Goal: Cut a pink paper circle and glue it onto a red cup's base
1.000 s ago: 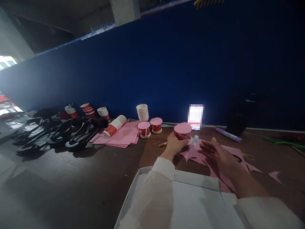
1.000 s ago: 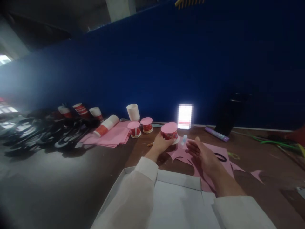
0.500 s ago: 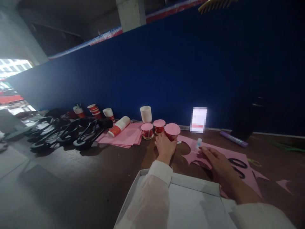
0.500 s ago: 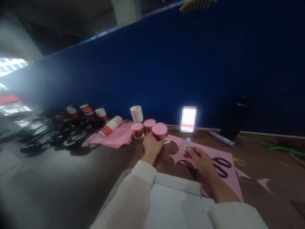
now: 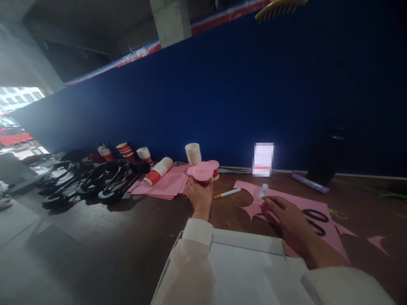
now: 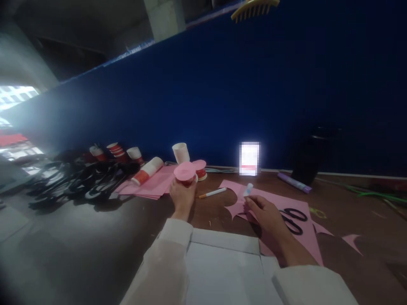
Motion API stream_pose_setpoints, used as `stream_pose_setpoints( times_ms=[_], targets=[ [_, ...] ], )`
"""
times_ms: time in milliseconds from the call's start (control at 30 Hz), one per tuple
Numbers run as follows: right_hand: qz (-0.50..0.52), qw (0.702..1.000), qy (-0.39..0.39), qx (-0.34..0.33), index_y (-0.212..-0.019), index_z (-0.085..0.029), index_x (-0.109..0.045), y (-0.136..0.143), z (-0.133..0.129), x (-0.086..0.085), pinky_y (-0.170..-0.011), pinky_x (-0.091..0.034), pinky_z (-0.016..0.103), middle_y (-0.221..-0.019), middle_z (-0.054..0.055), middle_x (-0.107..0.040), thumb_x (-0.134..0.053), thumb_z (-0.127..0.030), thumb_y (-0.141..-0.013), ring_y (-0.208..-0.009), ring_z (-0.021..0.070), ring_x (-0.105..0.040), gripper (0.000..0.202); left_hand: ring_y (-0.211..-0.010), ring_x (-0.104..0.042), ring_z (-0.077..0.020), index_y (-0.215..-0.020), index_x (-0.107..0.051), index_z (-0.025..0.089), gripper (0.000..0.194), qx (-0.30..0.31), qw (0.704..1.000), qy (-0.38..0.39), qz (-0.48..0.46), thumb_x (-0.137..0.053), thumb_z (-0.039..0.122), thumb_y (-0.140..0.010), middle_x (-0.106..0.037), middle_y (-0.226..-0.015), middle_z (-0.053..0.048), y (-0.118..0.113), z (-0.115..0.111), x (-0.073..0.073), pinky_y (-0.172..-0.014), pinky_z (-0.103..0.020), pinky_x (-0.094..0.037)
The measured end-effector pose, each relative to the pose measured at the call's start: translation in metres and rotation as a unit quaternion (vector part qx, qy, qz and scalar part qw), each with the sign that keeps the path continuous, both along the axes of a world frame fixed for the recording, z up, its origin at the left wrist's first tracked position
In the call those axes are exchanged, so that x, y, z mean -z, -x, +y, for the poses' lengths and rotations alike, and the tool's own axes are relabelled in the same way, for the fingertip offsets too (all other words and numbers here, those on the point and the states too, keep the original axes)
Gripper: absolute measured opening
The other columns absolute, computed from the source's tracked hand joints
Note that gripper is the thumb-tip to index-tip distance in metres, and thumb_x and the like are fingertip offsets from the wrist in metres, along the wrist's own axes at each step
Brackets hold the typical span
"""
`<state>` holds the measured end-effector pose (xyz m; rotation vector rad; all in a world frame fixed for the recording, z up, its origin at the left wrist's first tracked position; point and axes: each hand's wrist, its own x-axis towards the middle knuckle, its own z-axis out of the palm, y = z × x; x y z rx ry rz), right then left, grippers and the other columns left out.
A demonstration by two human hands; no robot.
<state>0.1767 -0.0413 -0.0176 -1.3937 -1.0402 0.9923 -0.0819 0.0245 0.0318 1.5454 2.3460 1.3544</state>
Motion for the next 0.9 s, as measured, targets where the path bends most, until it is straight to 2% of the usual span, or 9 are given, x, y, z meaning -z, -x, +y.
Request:
stream_pose_setpoints(
  times_ms=[133,267,400,533,667,800,900],
  targets=[
    [0.065,0.998,0.021,-0.005,-0.096,-0.026,-0.077,0.004,-0.003,-0.002,-0.067,-0.064,0.034,-0.087,0.005,-0.079,-0.082,-0.050,-0.073,-0.083,0.0256,-0.075,0.034,-0.132,-0.055,-0.0408,-0.130,-0.057,0.005,0.066,-0.065,0.998,-0.004,-0.016,-0.074,0.044,-0.080,-0.064,-0.133,-0.026,0.019,-0.001,-0.003,-0.112,-0.051,-0.041],
    [0.061,0.998,0.016,-0.005,-0.096,-0.025,-0.076,0.006,-0.005,-0.006,-0.071,-0.063,0.034,-0.090,0.007,-0.079,-0.080,-0.049,-0.075,-0.088,0.0263,-0.075,0.032,-0.133,-0.054,-0.0397,-0.128,-0.057,0.009,0.062,-0.104,0.994,0.039,-0.015,-0.074,0.044,-0.081,-0.064,-0.132,-0.026,0.030,-0.006,-0.005,-0.110,-0.052,-0.042],
    [0.010,1.000,0.015,-0.006,-0.092,-0.025,-0.076,0.007,-0.006,-0.009,-0.073,-0.063,0.037,-0.087,0.007,-0.078,-0.076,-0.048,-0.078,-0.087,0.0280,-0.075,0.027,-0.133,-0.055,-0.0392,-0.130,-0.056,0.009,0.062,-0.108,0.990,0.090,-0.026,-0.072,0.047,-0.084,-0.063,-0.134,-0.025,0.035,-0.011,-0.008,-0.109,-0.051,-0.044],
    [-0.034,0.999,0.011,-0.005,-0.099,-0.026,-0.076,0.002,-0.004,-0.009,-0.081,-0.061,0.041,-0.095,0.007,-0.080,-0.071,-0.052,-0.081,-0.095,0.0298,-0.074,0.032,-0.134,-0.054,-0.0389,-0.132,-0.055,0.010,0.063,-0.108,0.988,0.102,-0.038,-0.070,0.049,-0.085,-0.062,-0.138,-0.024,0.040,-0.014,-0.009,-0.109,-0.051,-0.045],
    [-0.185,0.983,-0.002,-0.005,-0.098,-0.024,-0.079,-0.007,0.001,-0.008,-0.090,-0.056,0.043,-0.100,0.008,-0.080,-0.068,-0.048,-0.079,-0.099,0.0315,-0.072,0.032,-0.133,-0.055,-0.0400,-0.129,-0.057,0.013,0.058,-0.098,0.985,0.129,-0.053,-0.070,0.047,-0.084,-0.063,-0.137,-0.023,0.044,-0.014,-0.006,-0.107,-0.052,-0.047],
    [-0.214,0.977,-0.013,-0.016,-0.100,-0.025,-0.079,-0.010,0.004,-0.007,-0.092,-0.054,0.042,-0.104,0.007,-0.081,-0.063,-0.048,-0.081,-0.100,0.0303,-0.072,0.034,-0.131,-0.058,-0.0387,-0.123,-0.059,0.015,0.050,-0.088,0.982,0.151,-0.069,-0.071,0.043,-0.084,-0.066,-0.133,-0.023,0.046,-0.012,0.000,-0.104,-0.049,-0.049],
    [-0.235,0.972,-0.014,-0.018,-0.100,-0.025,-0.079,-0.012,0.005,-0.005,-0.094,-0.052,0.043,-0.105,0.007,-0.080,-0.062,-0.050,-0.080,-0.103,0.0306,-0.071,0.036,-0.131,-0.058,-0.0385,-0.125,-0.058,0.013,0.049,-0.096,0.982,0.144,-0.070,-0.070,0.040,-0.086,-0.065,-0.133,-0.024,0.048,-0.010,0.004,-0.104,-0.049,-0.049]
  ],
)
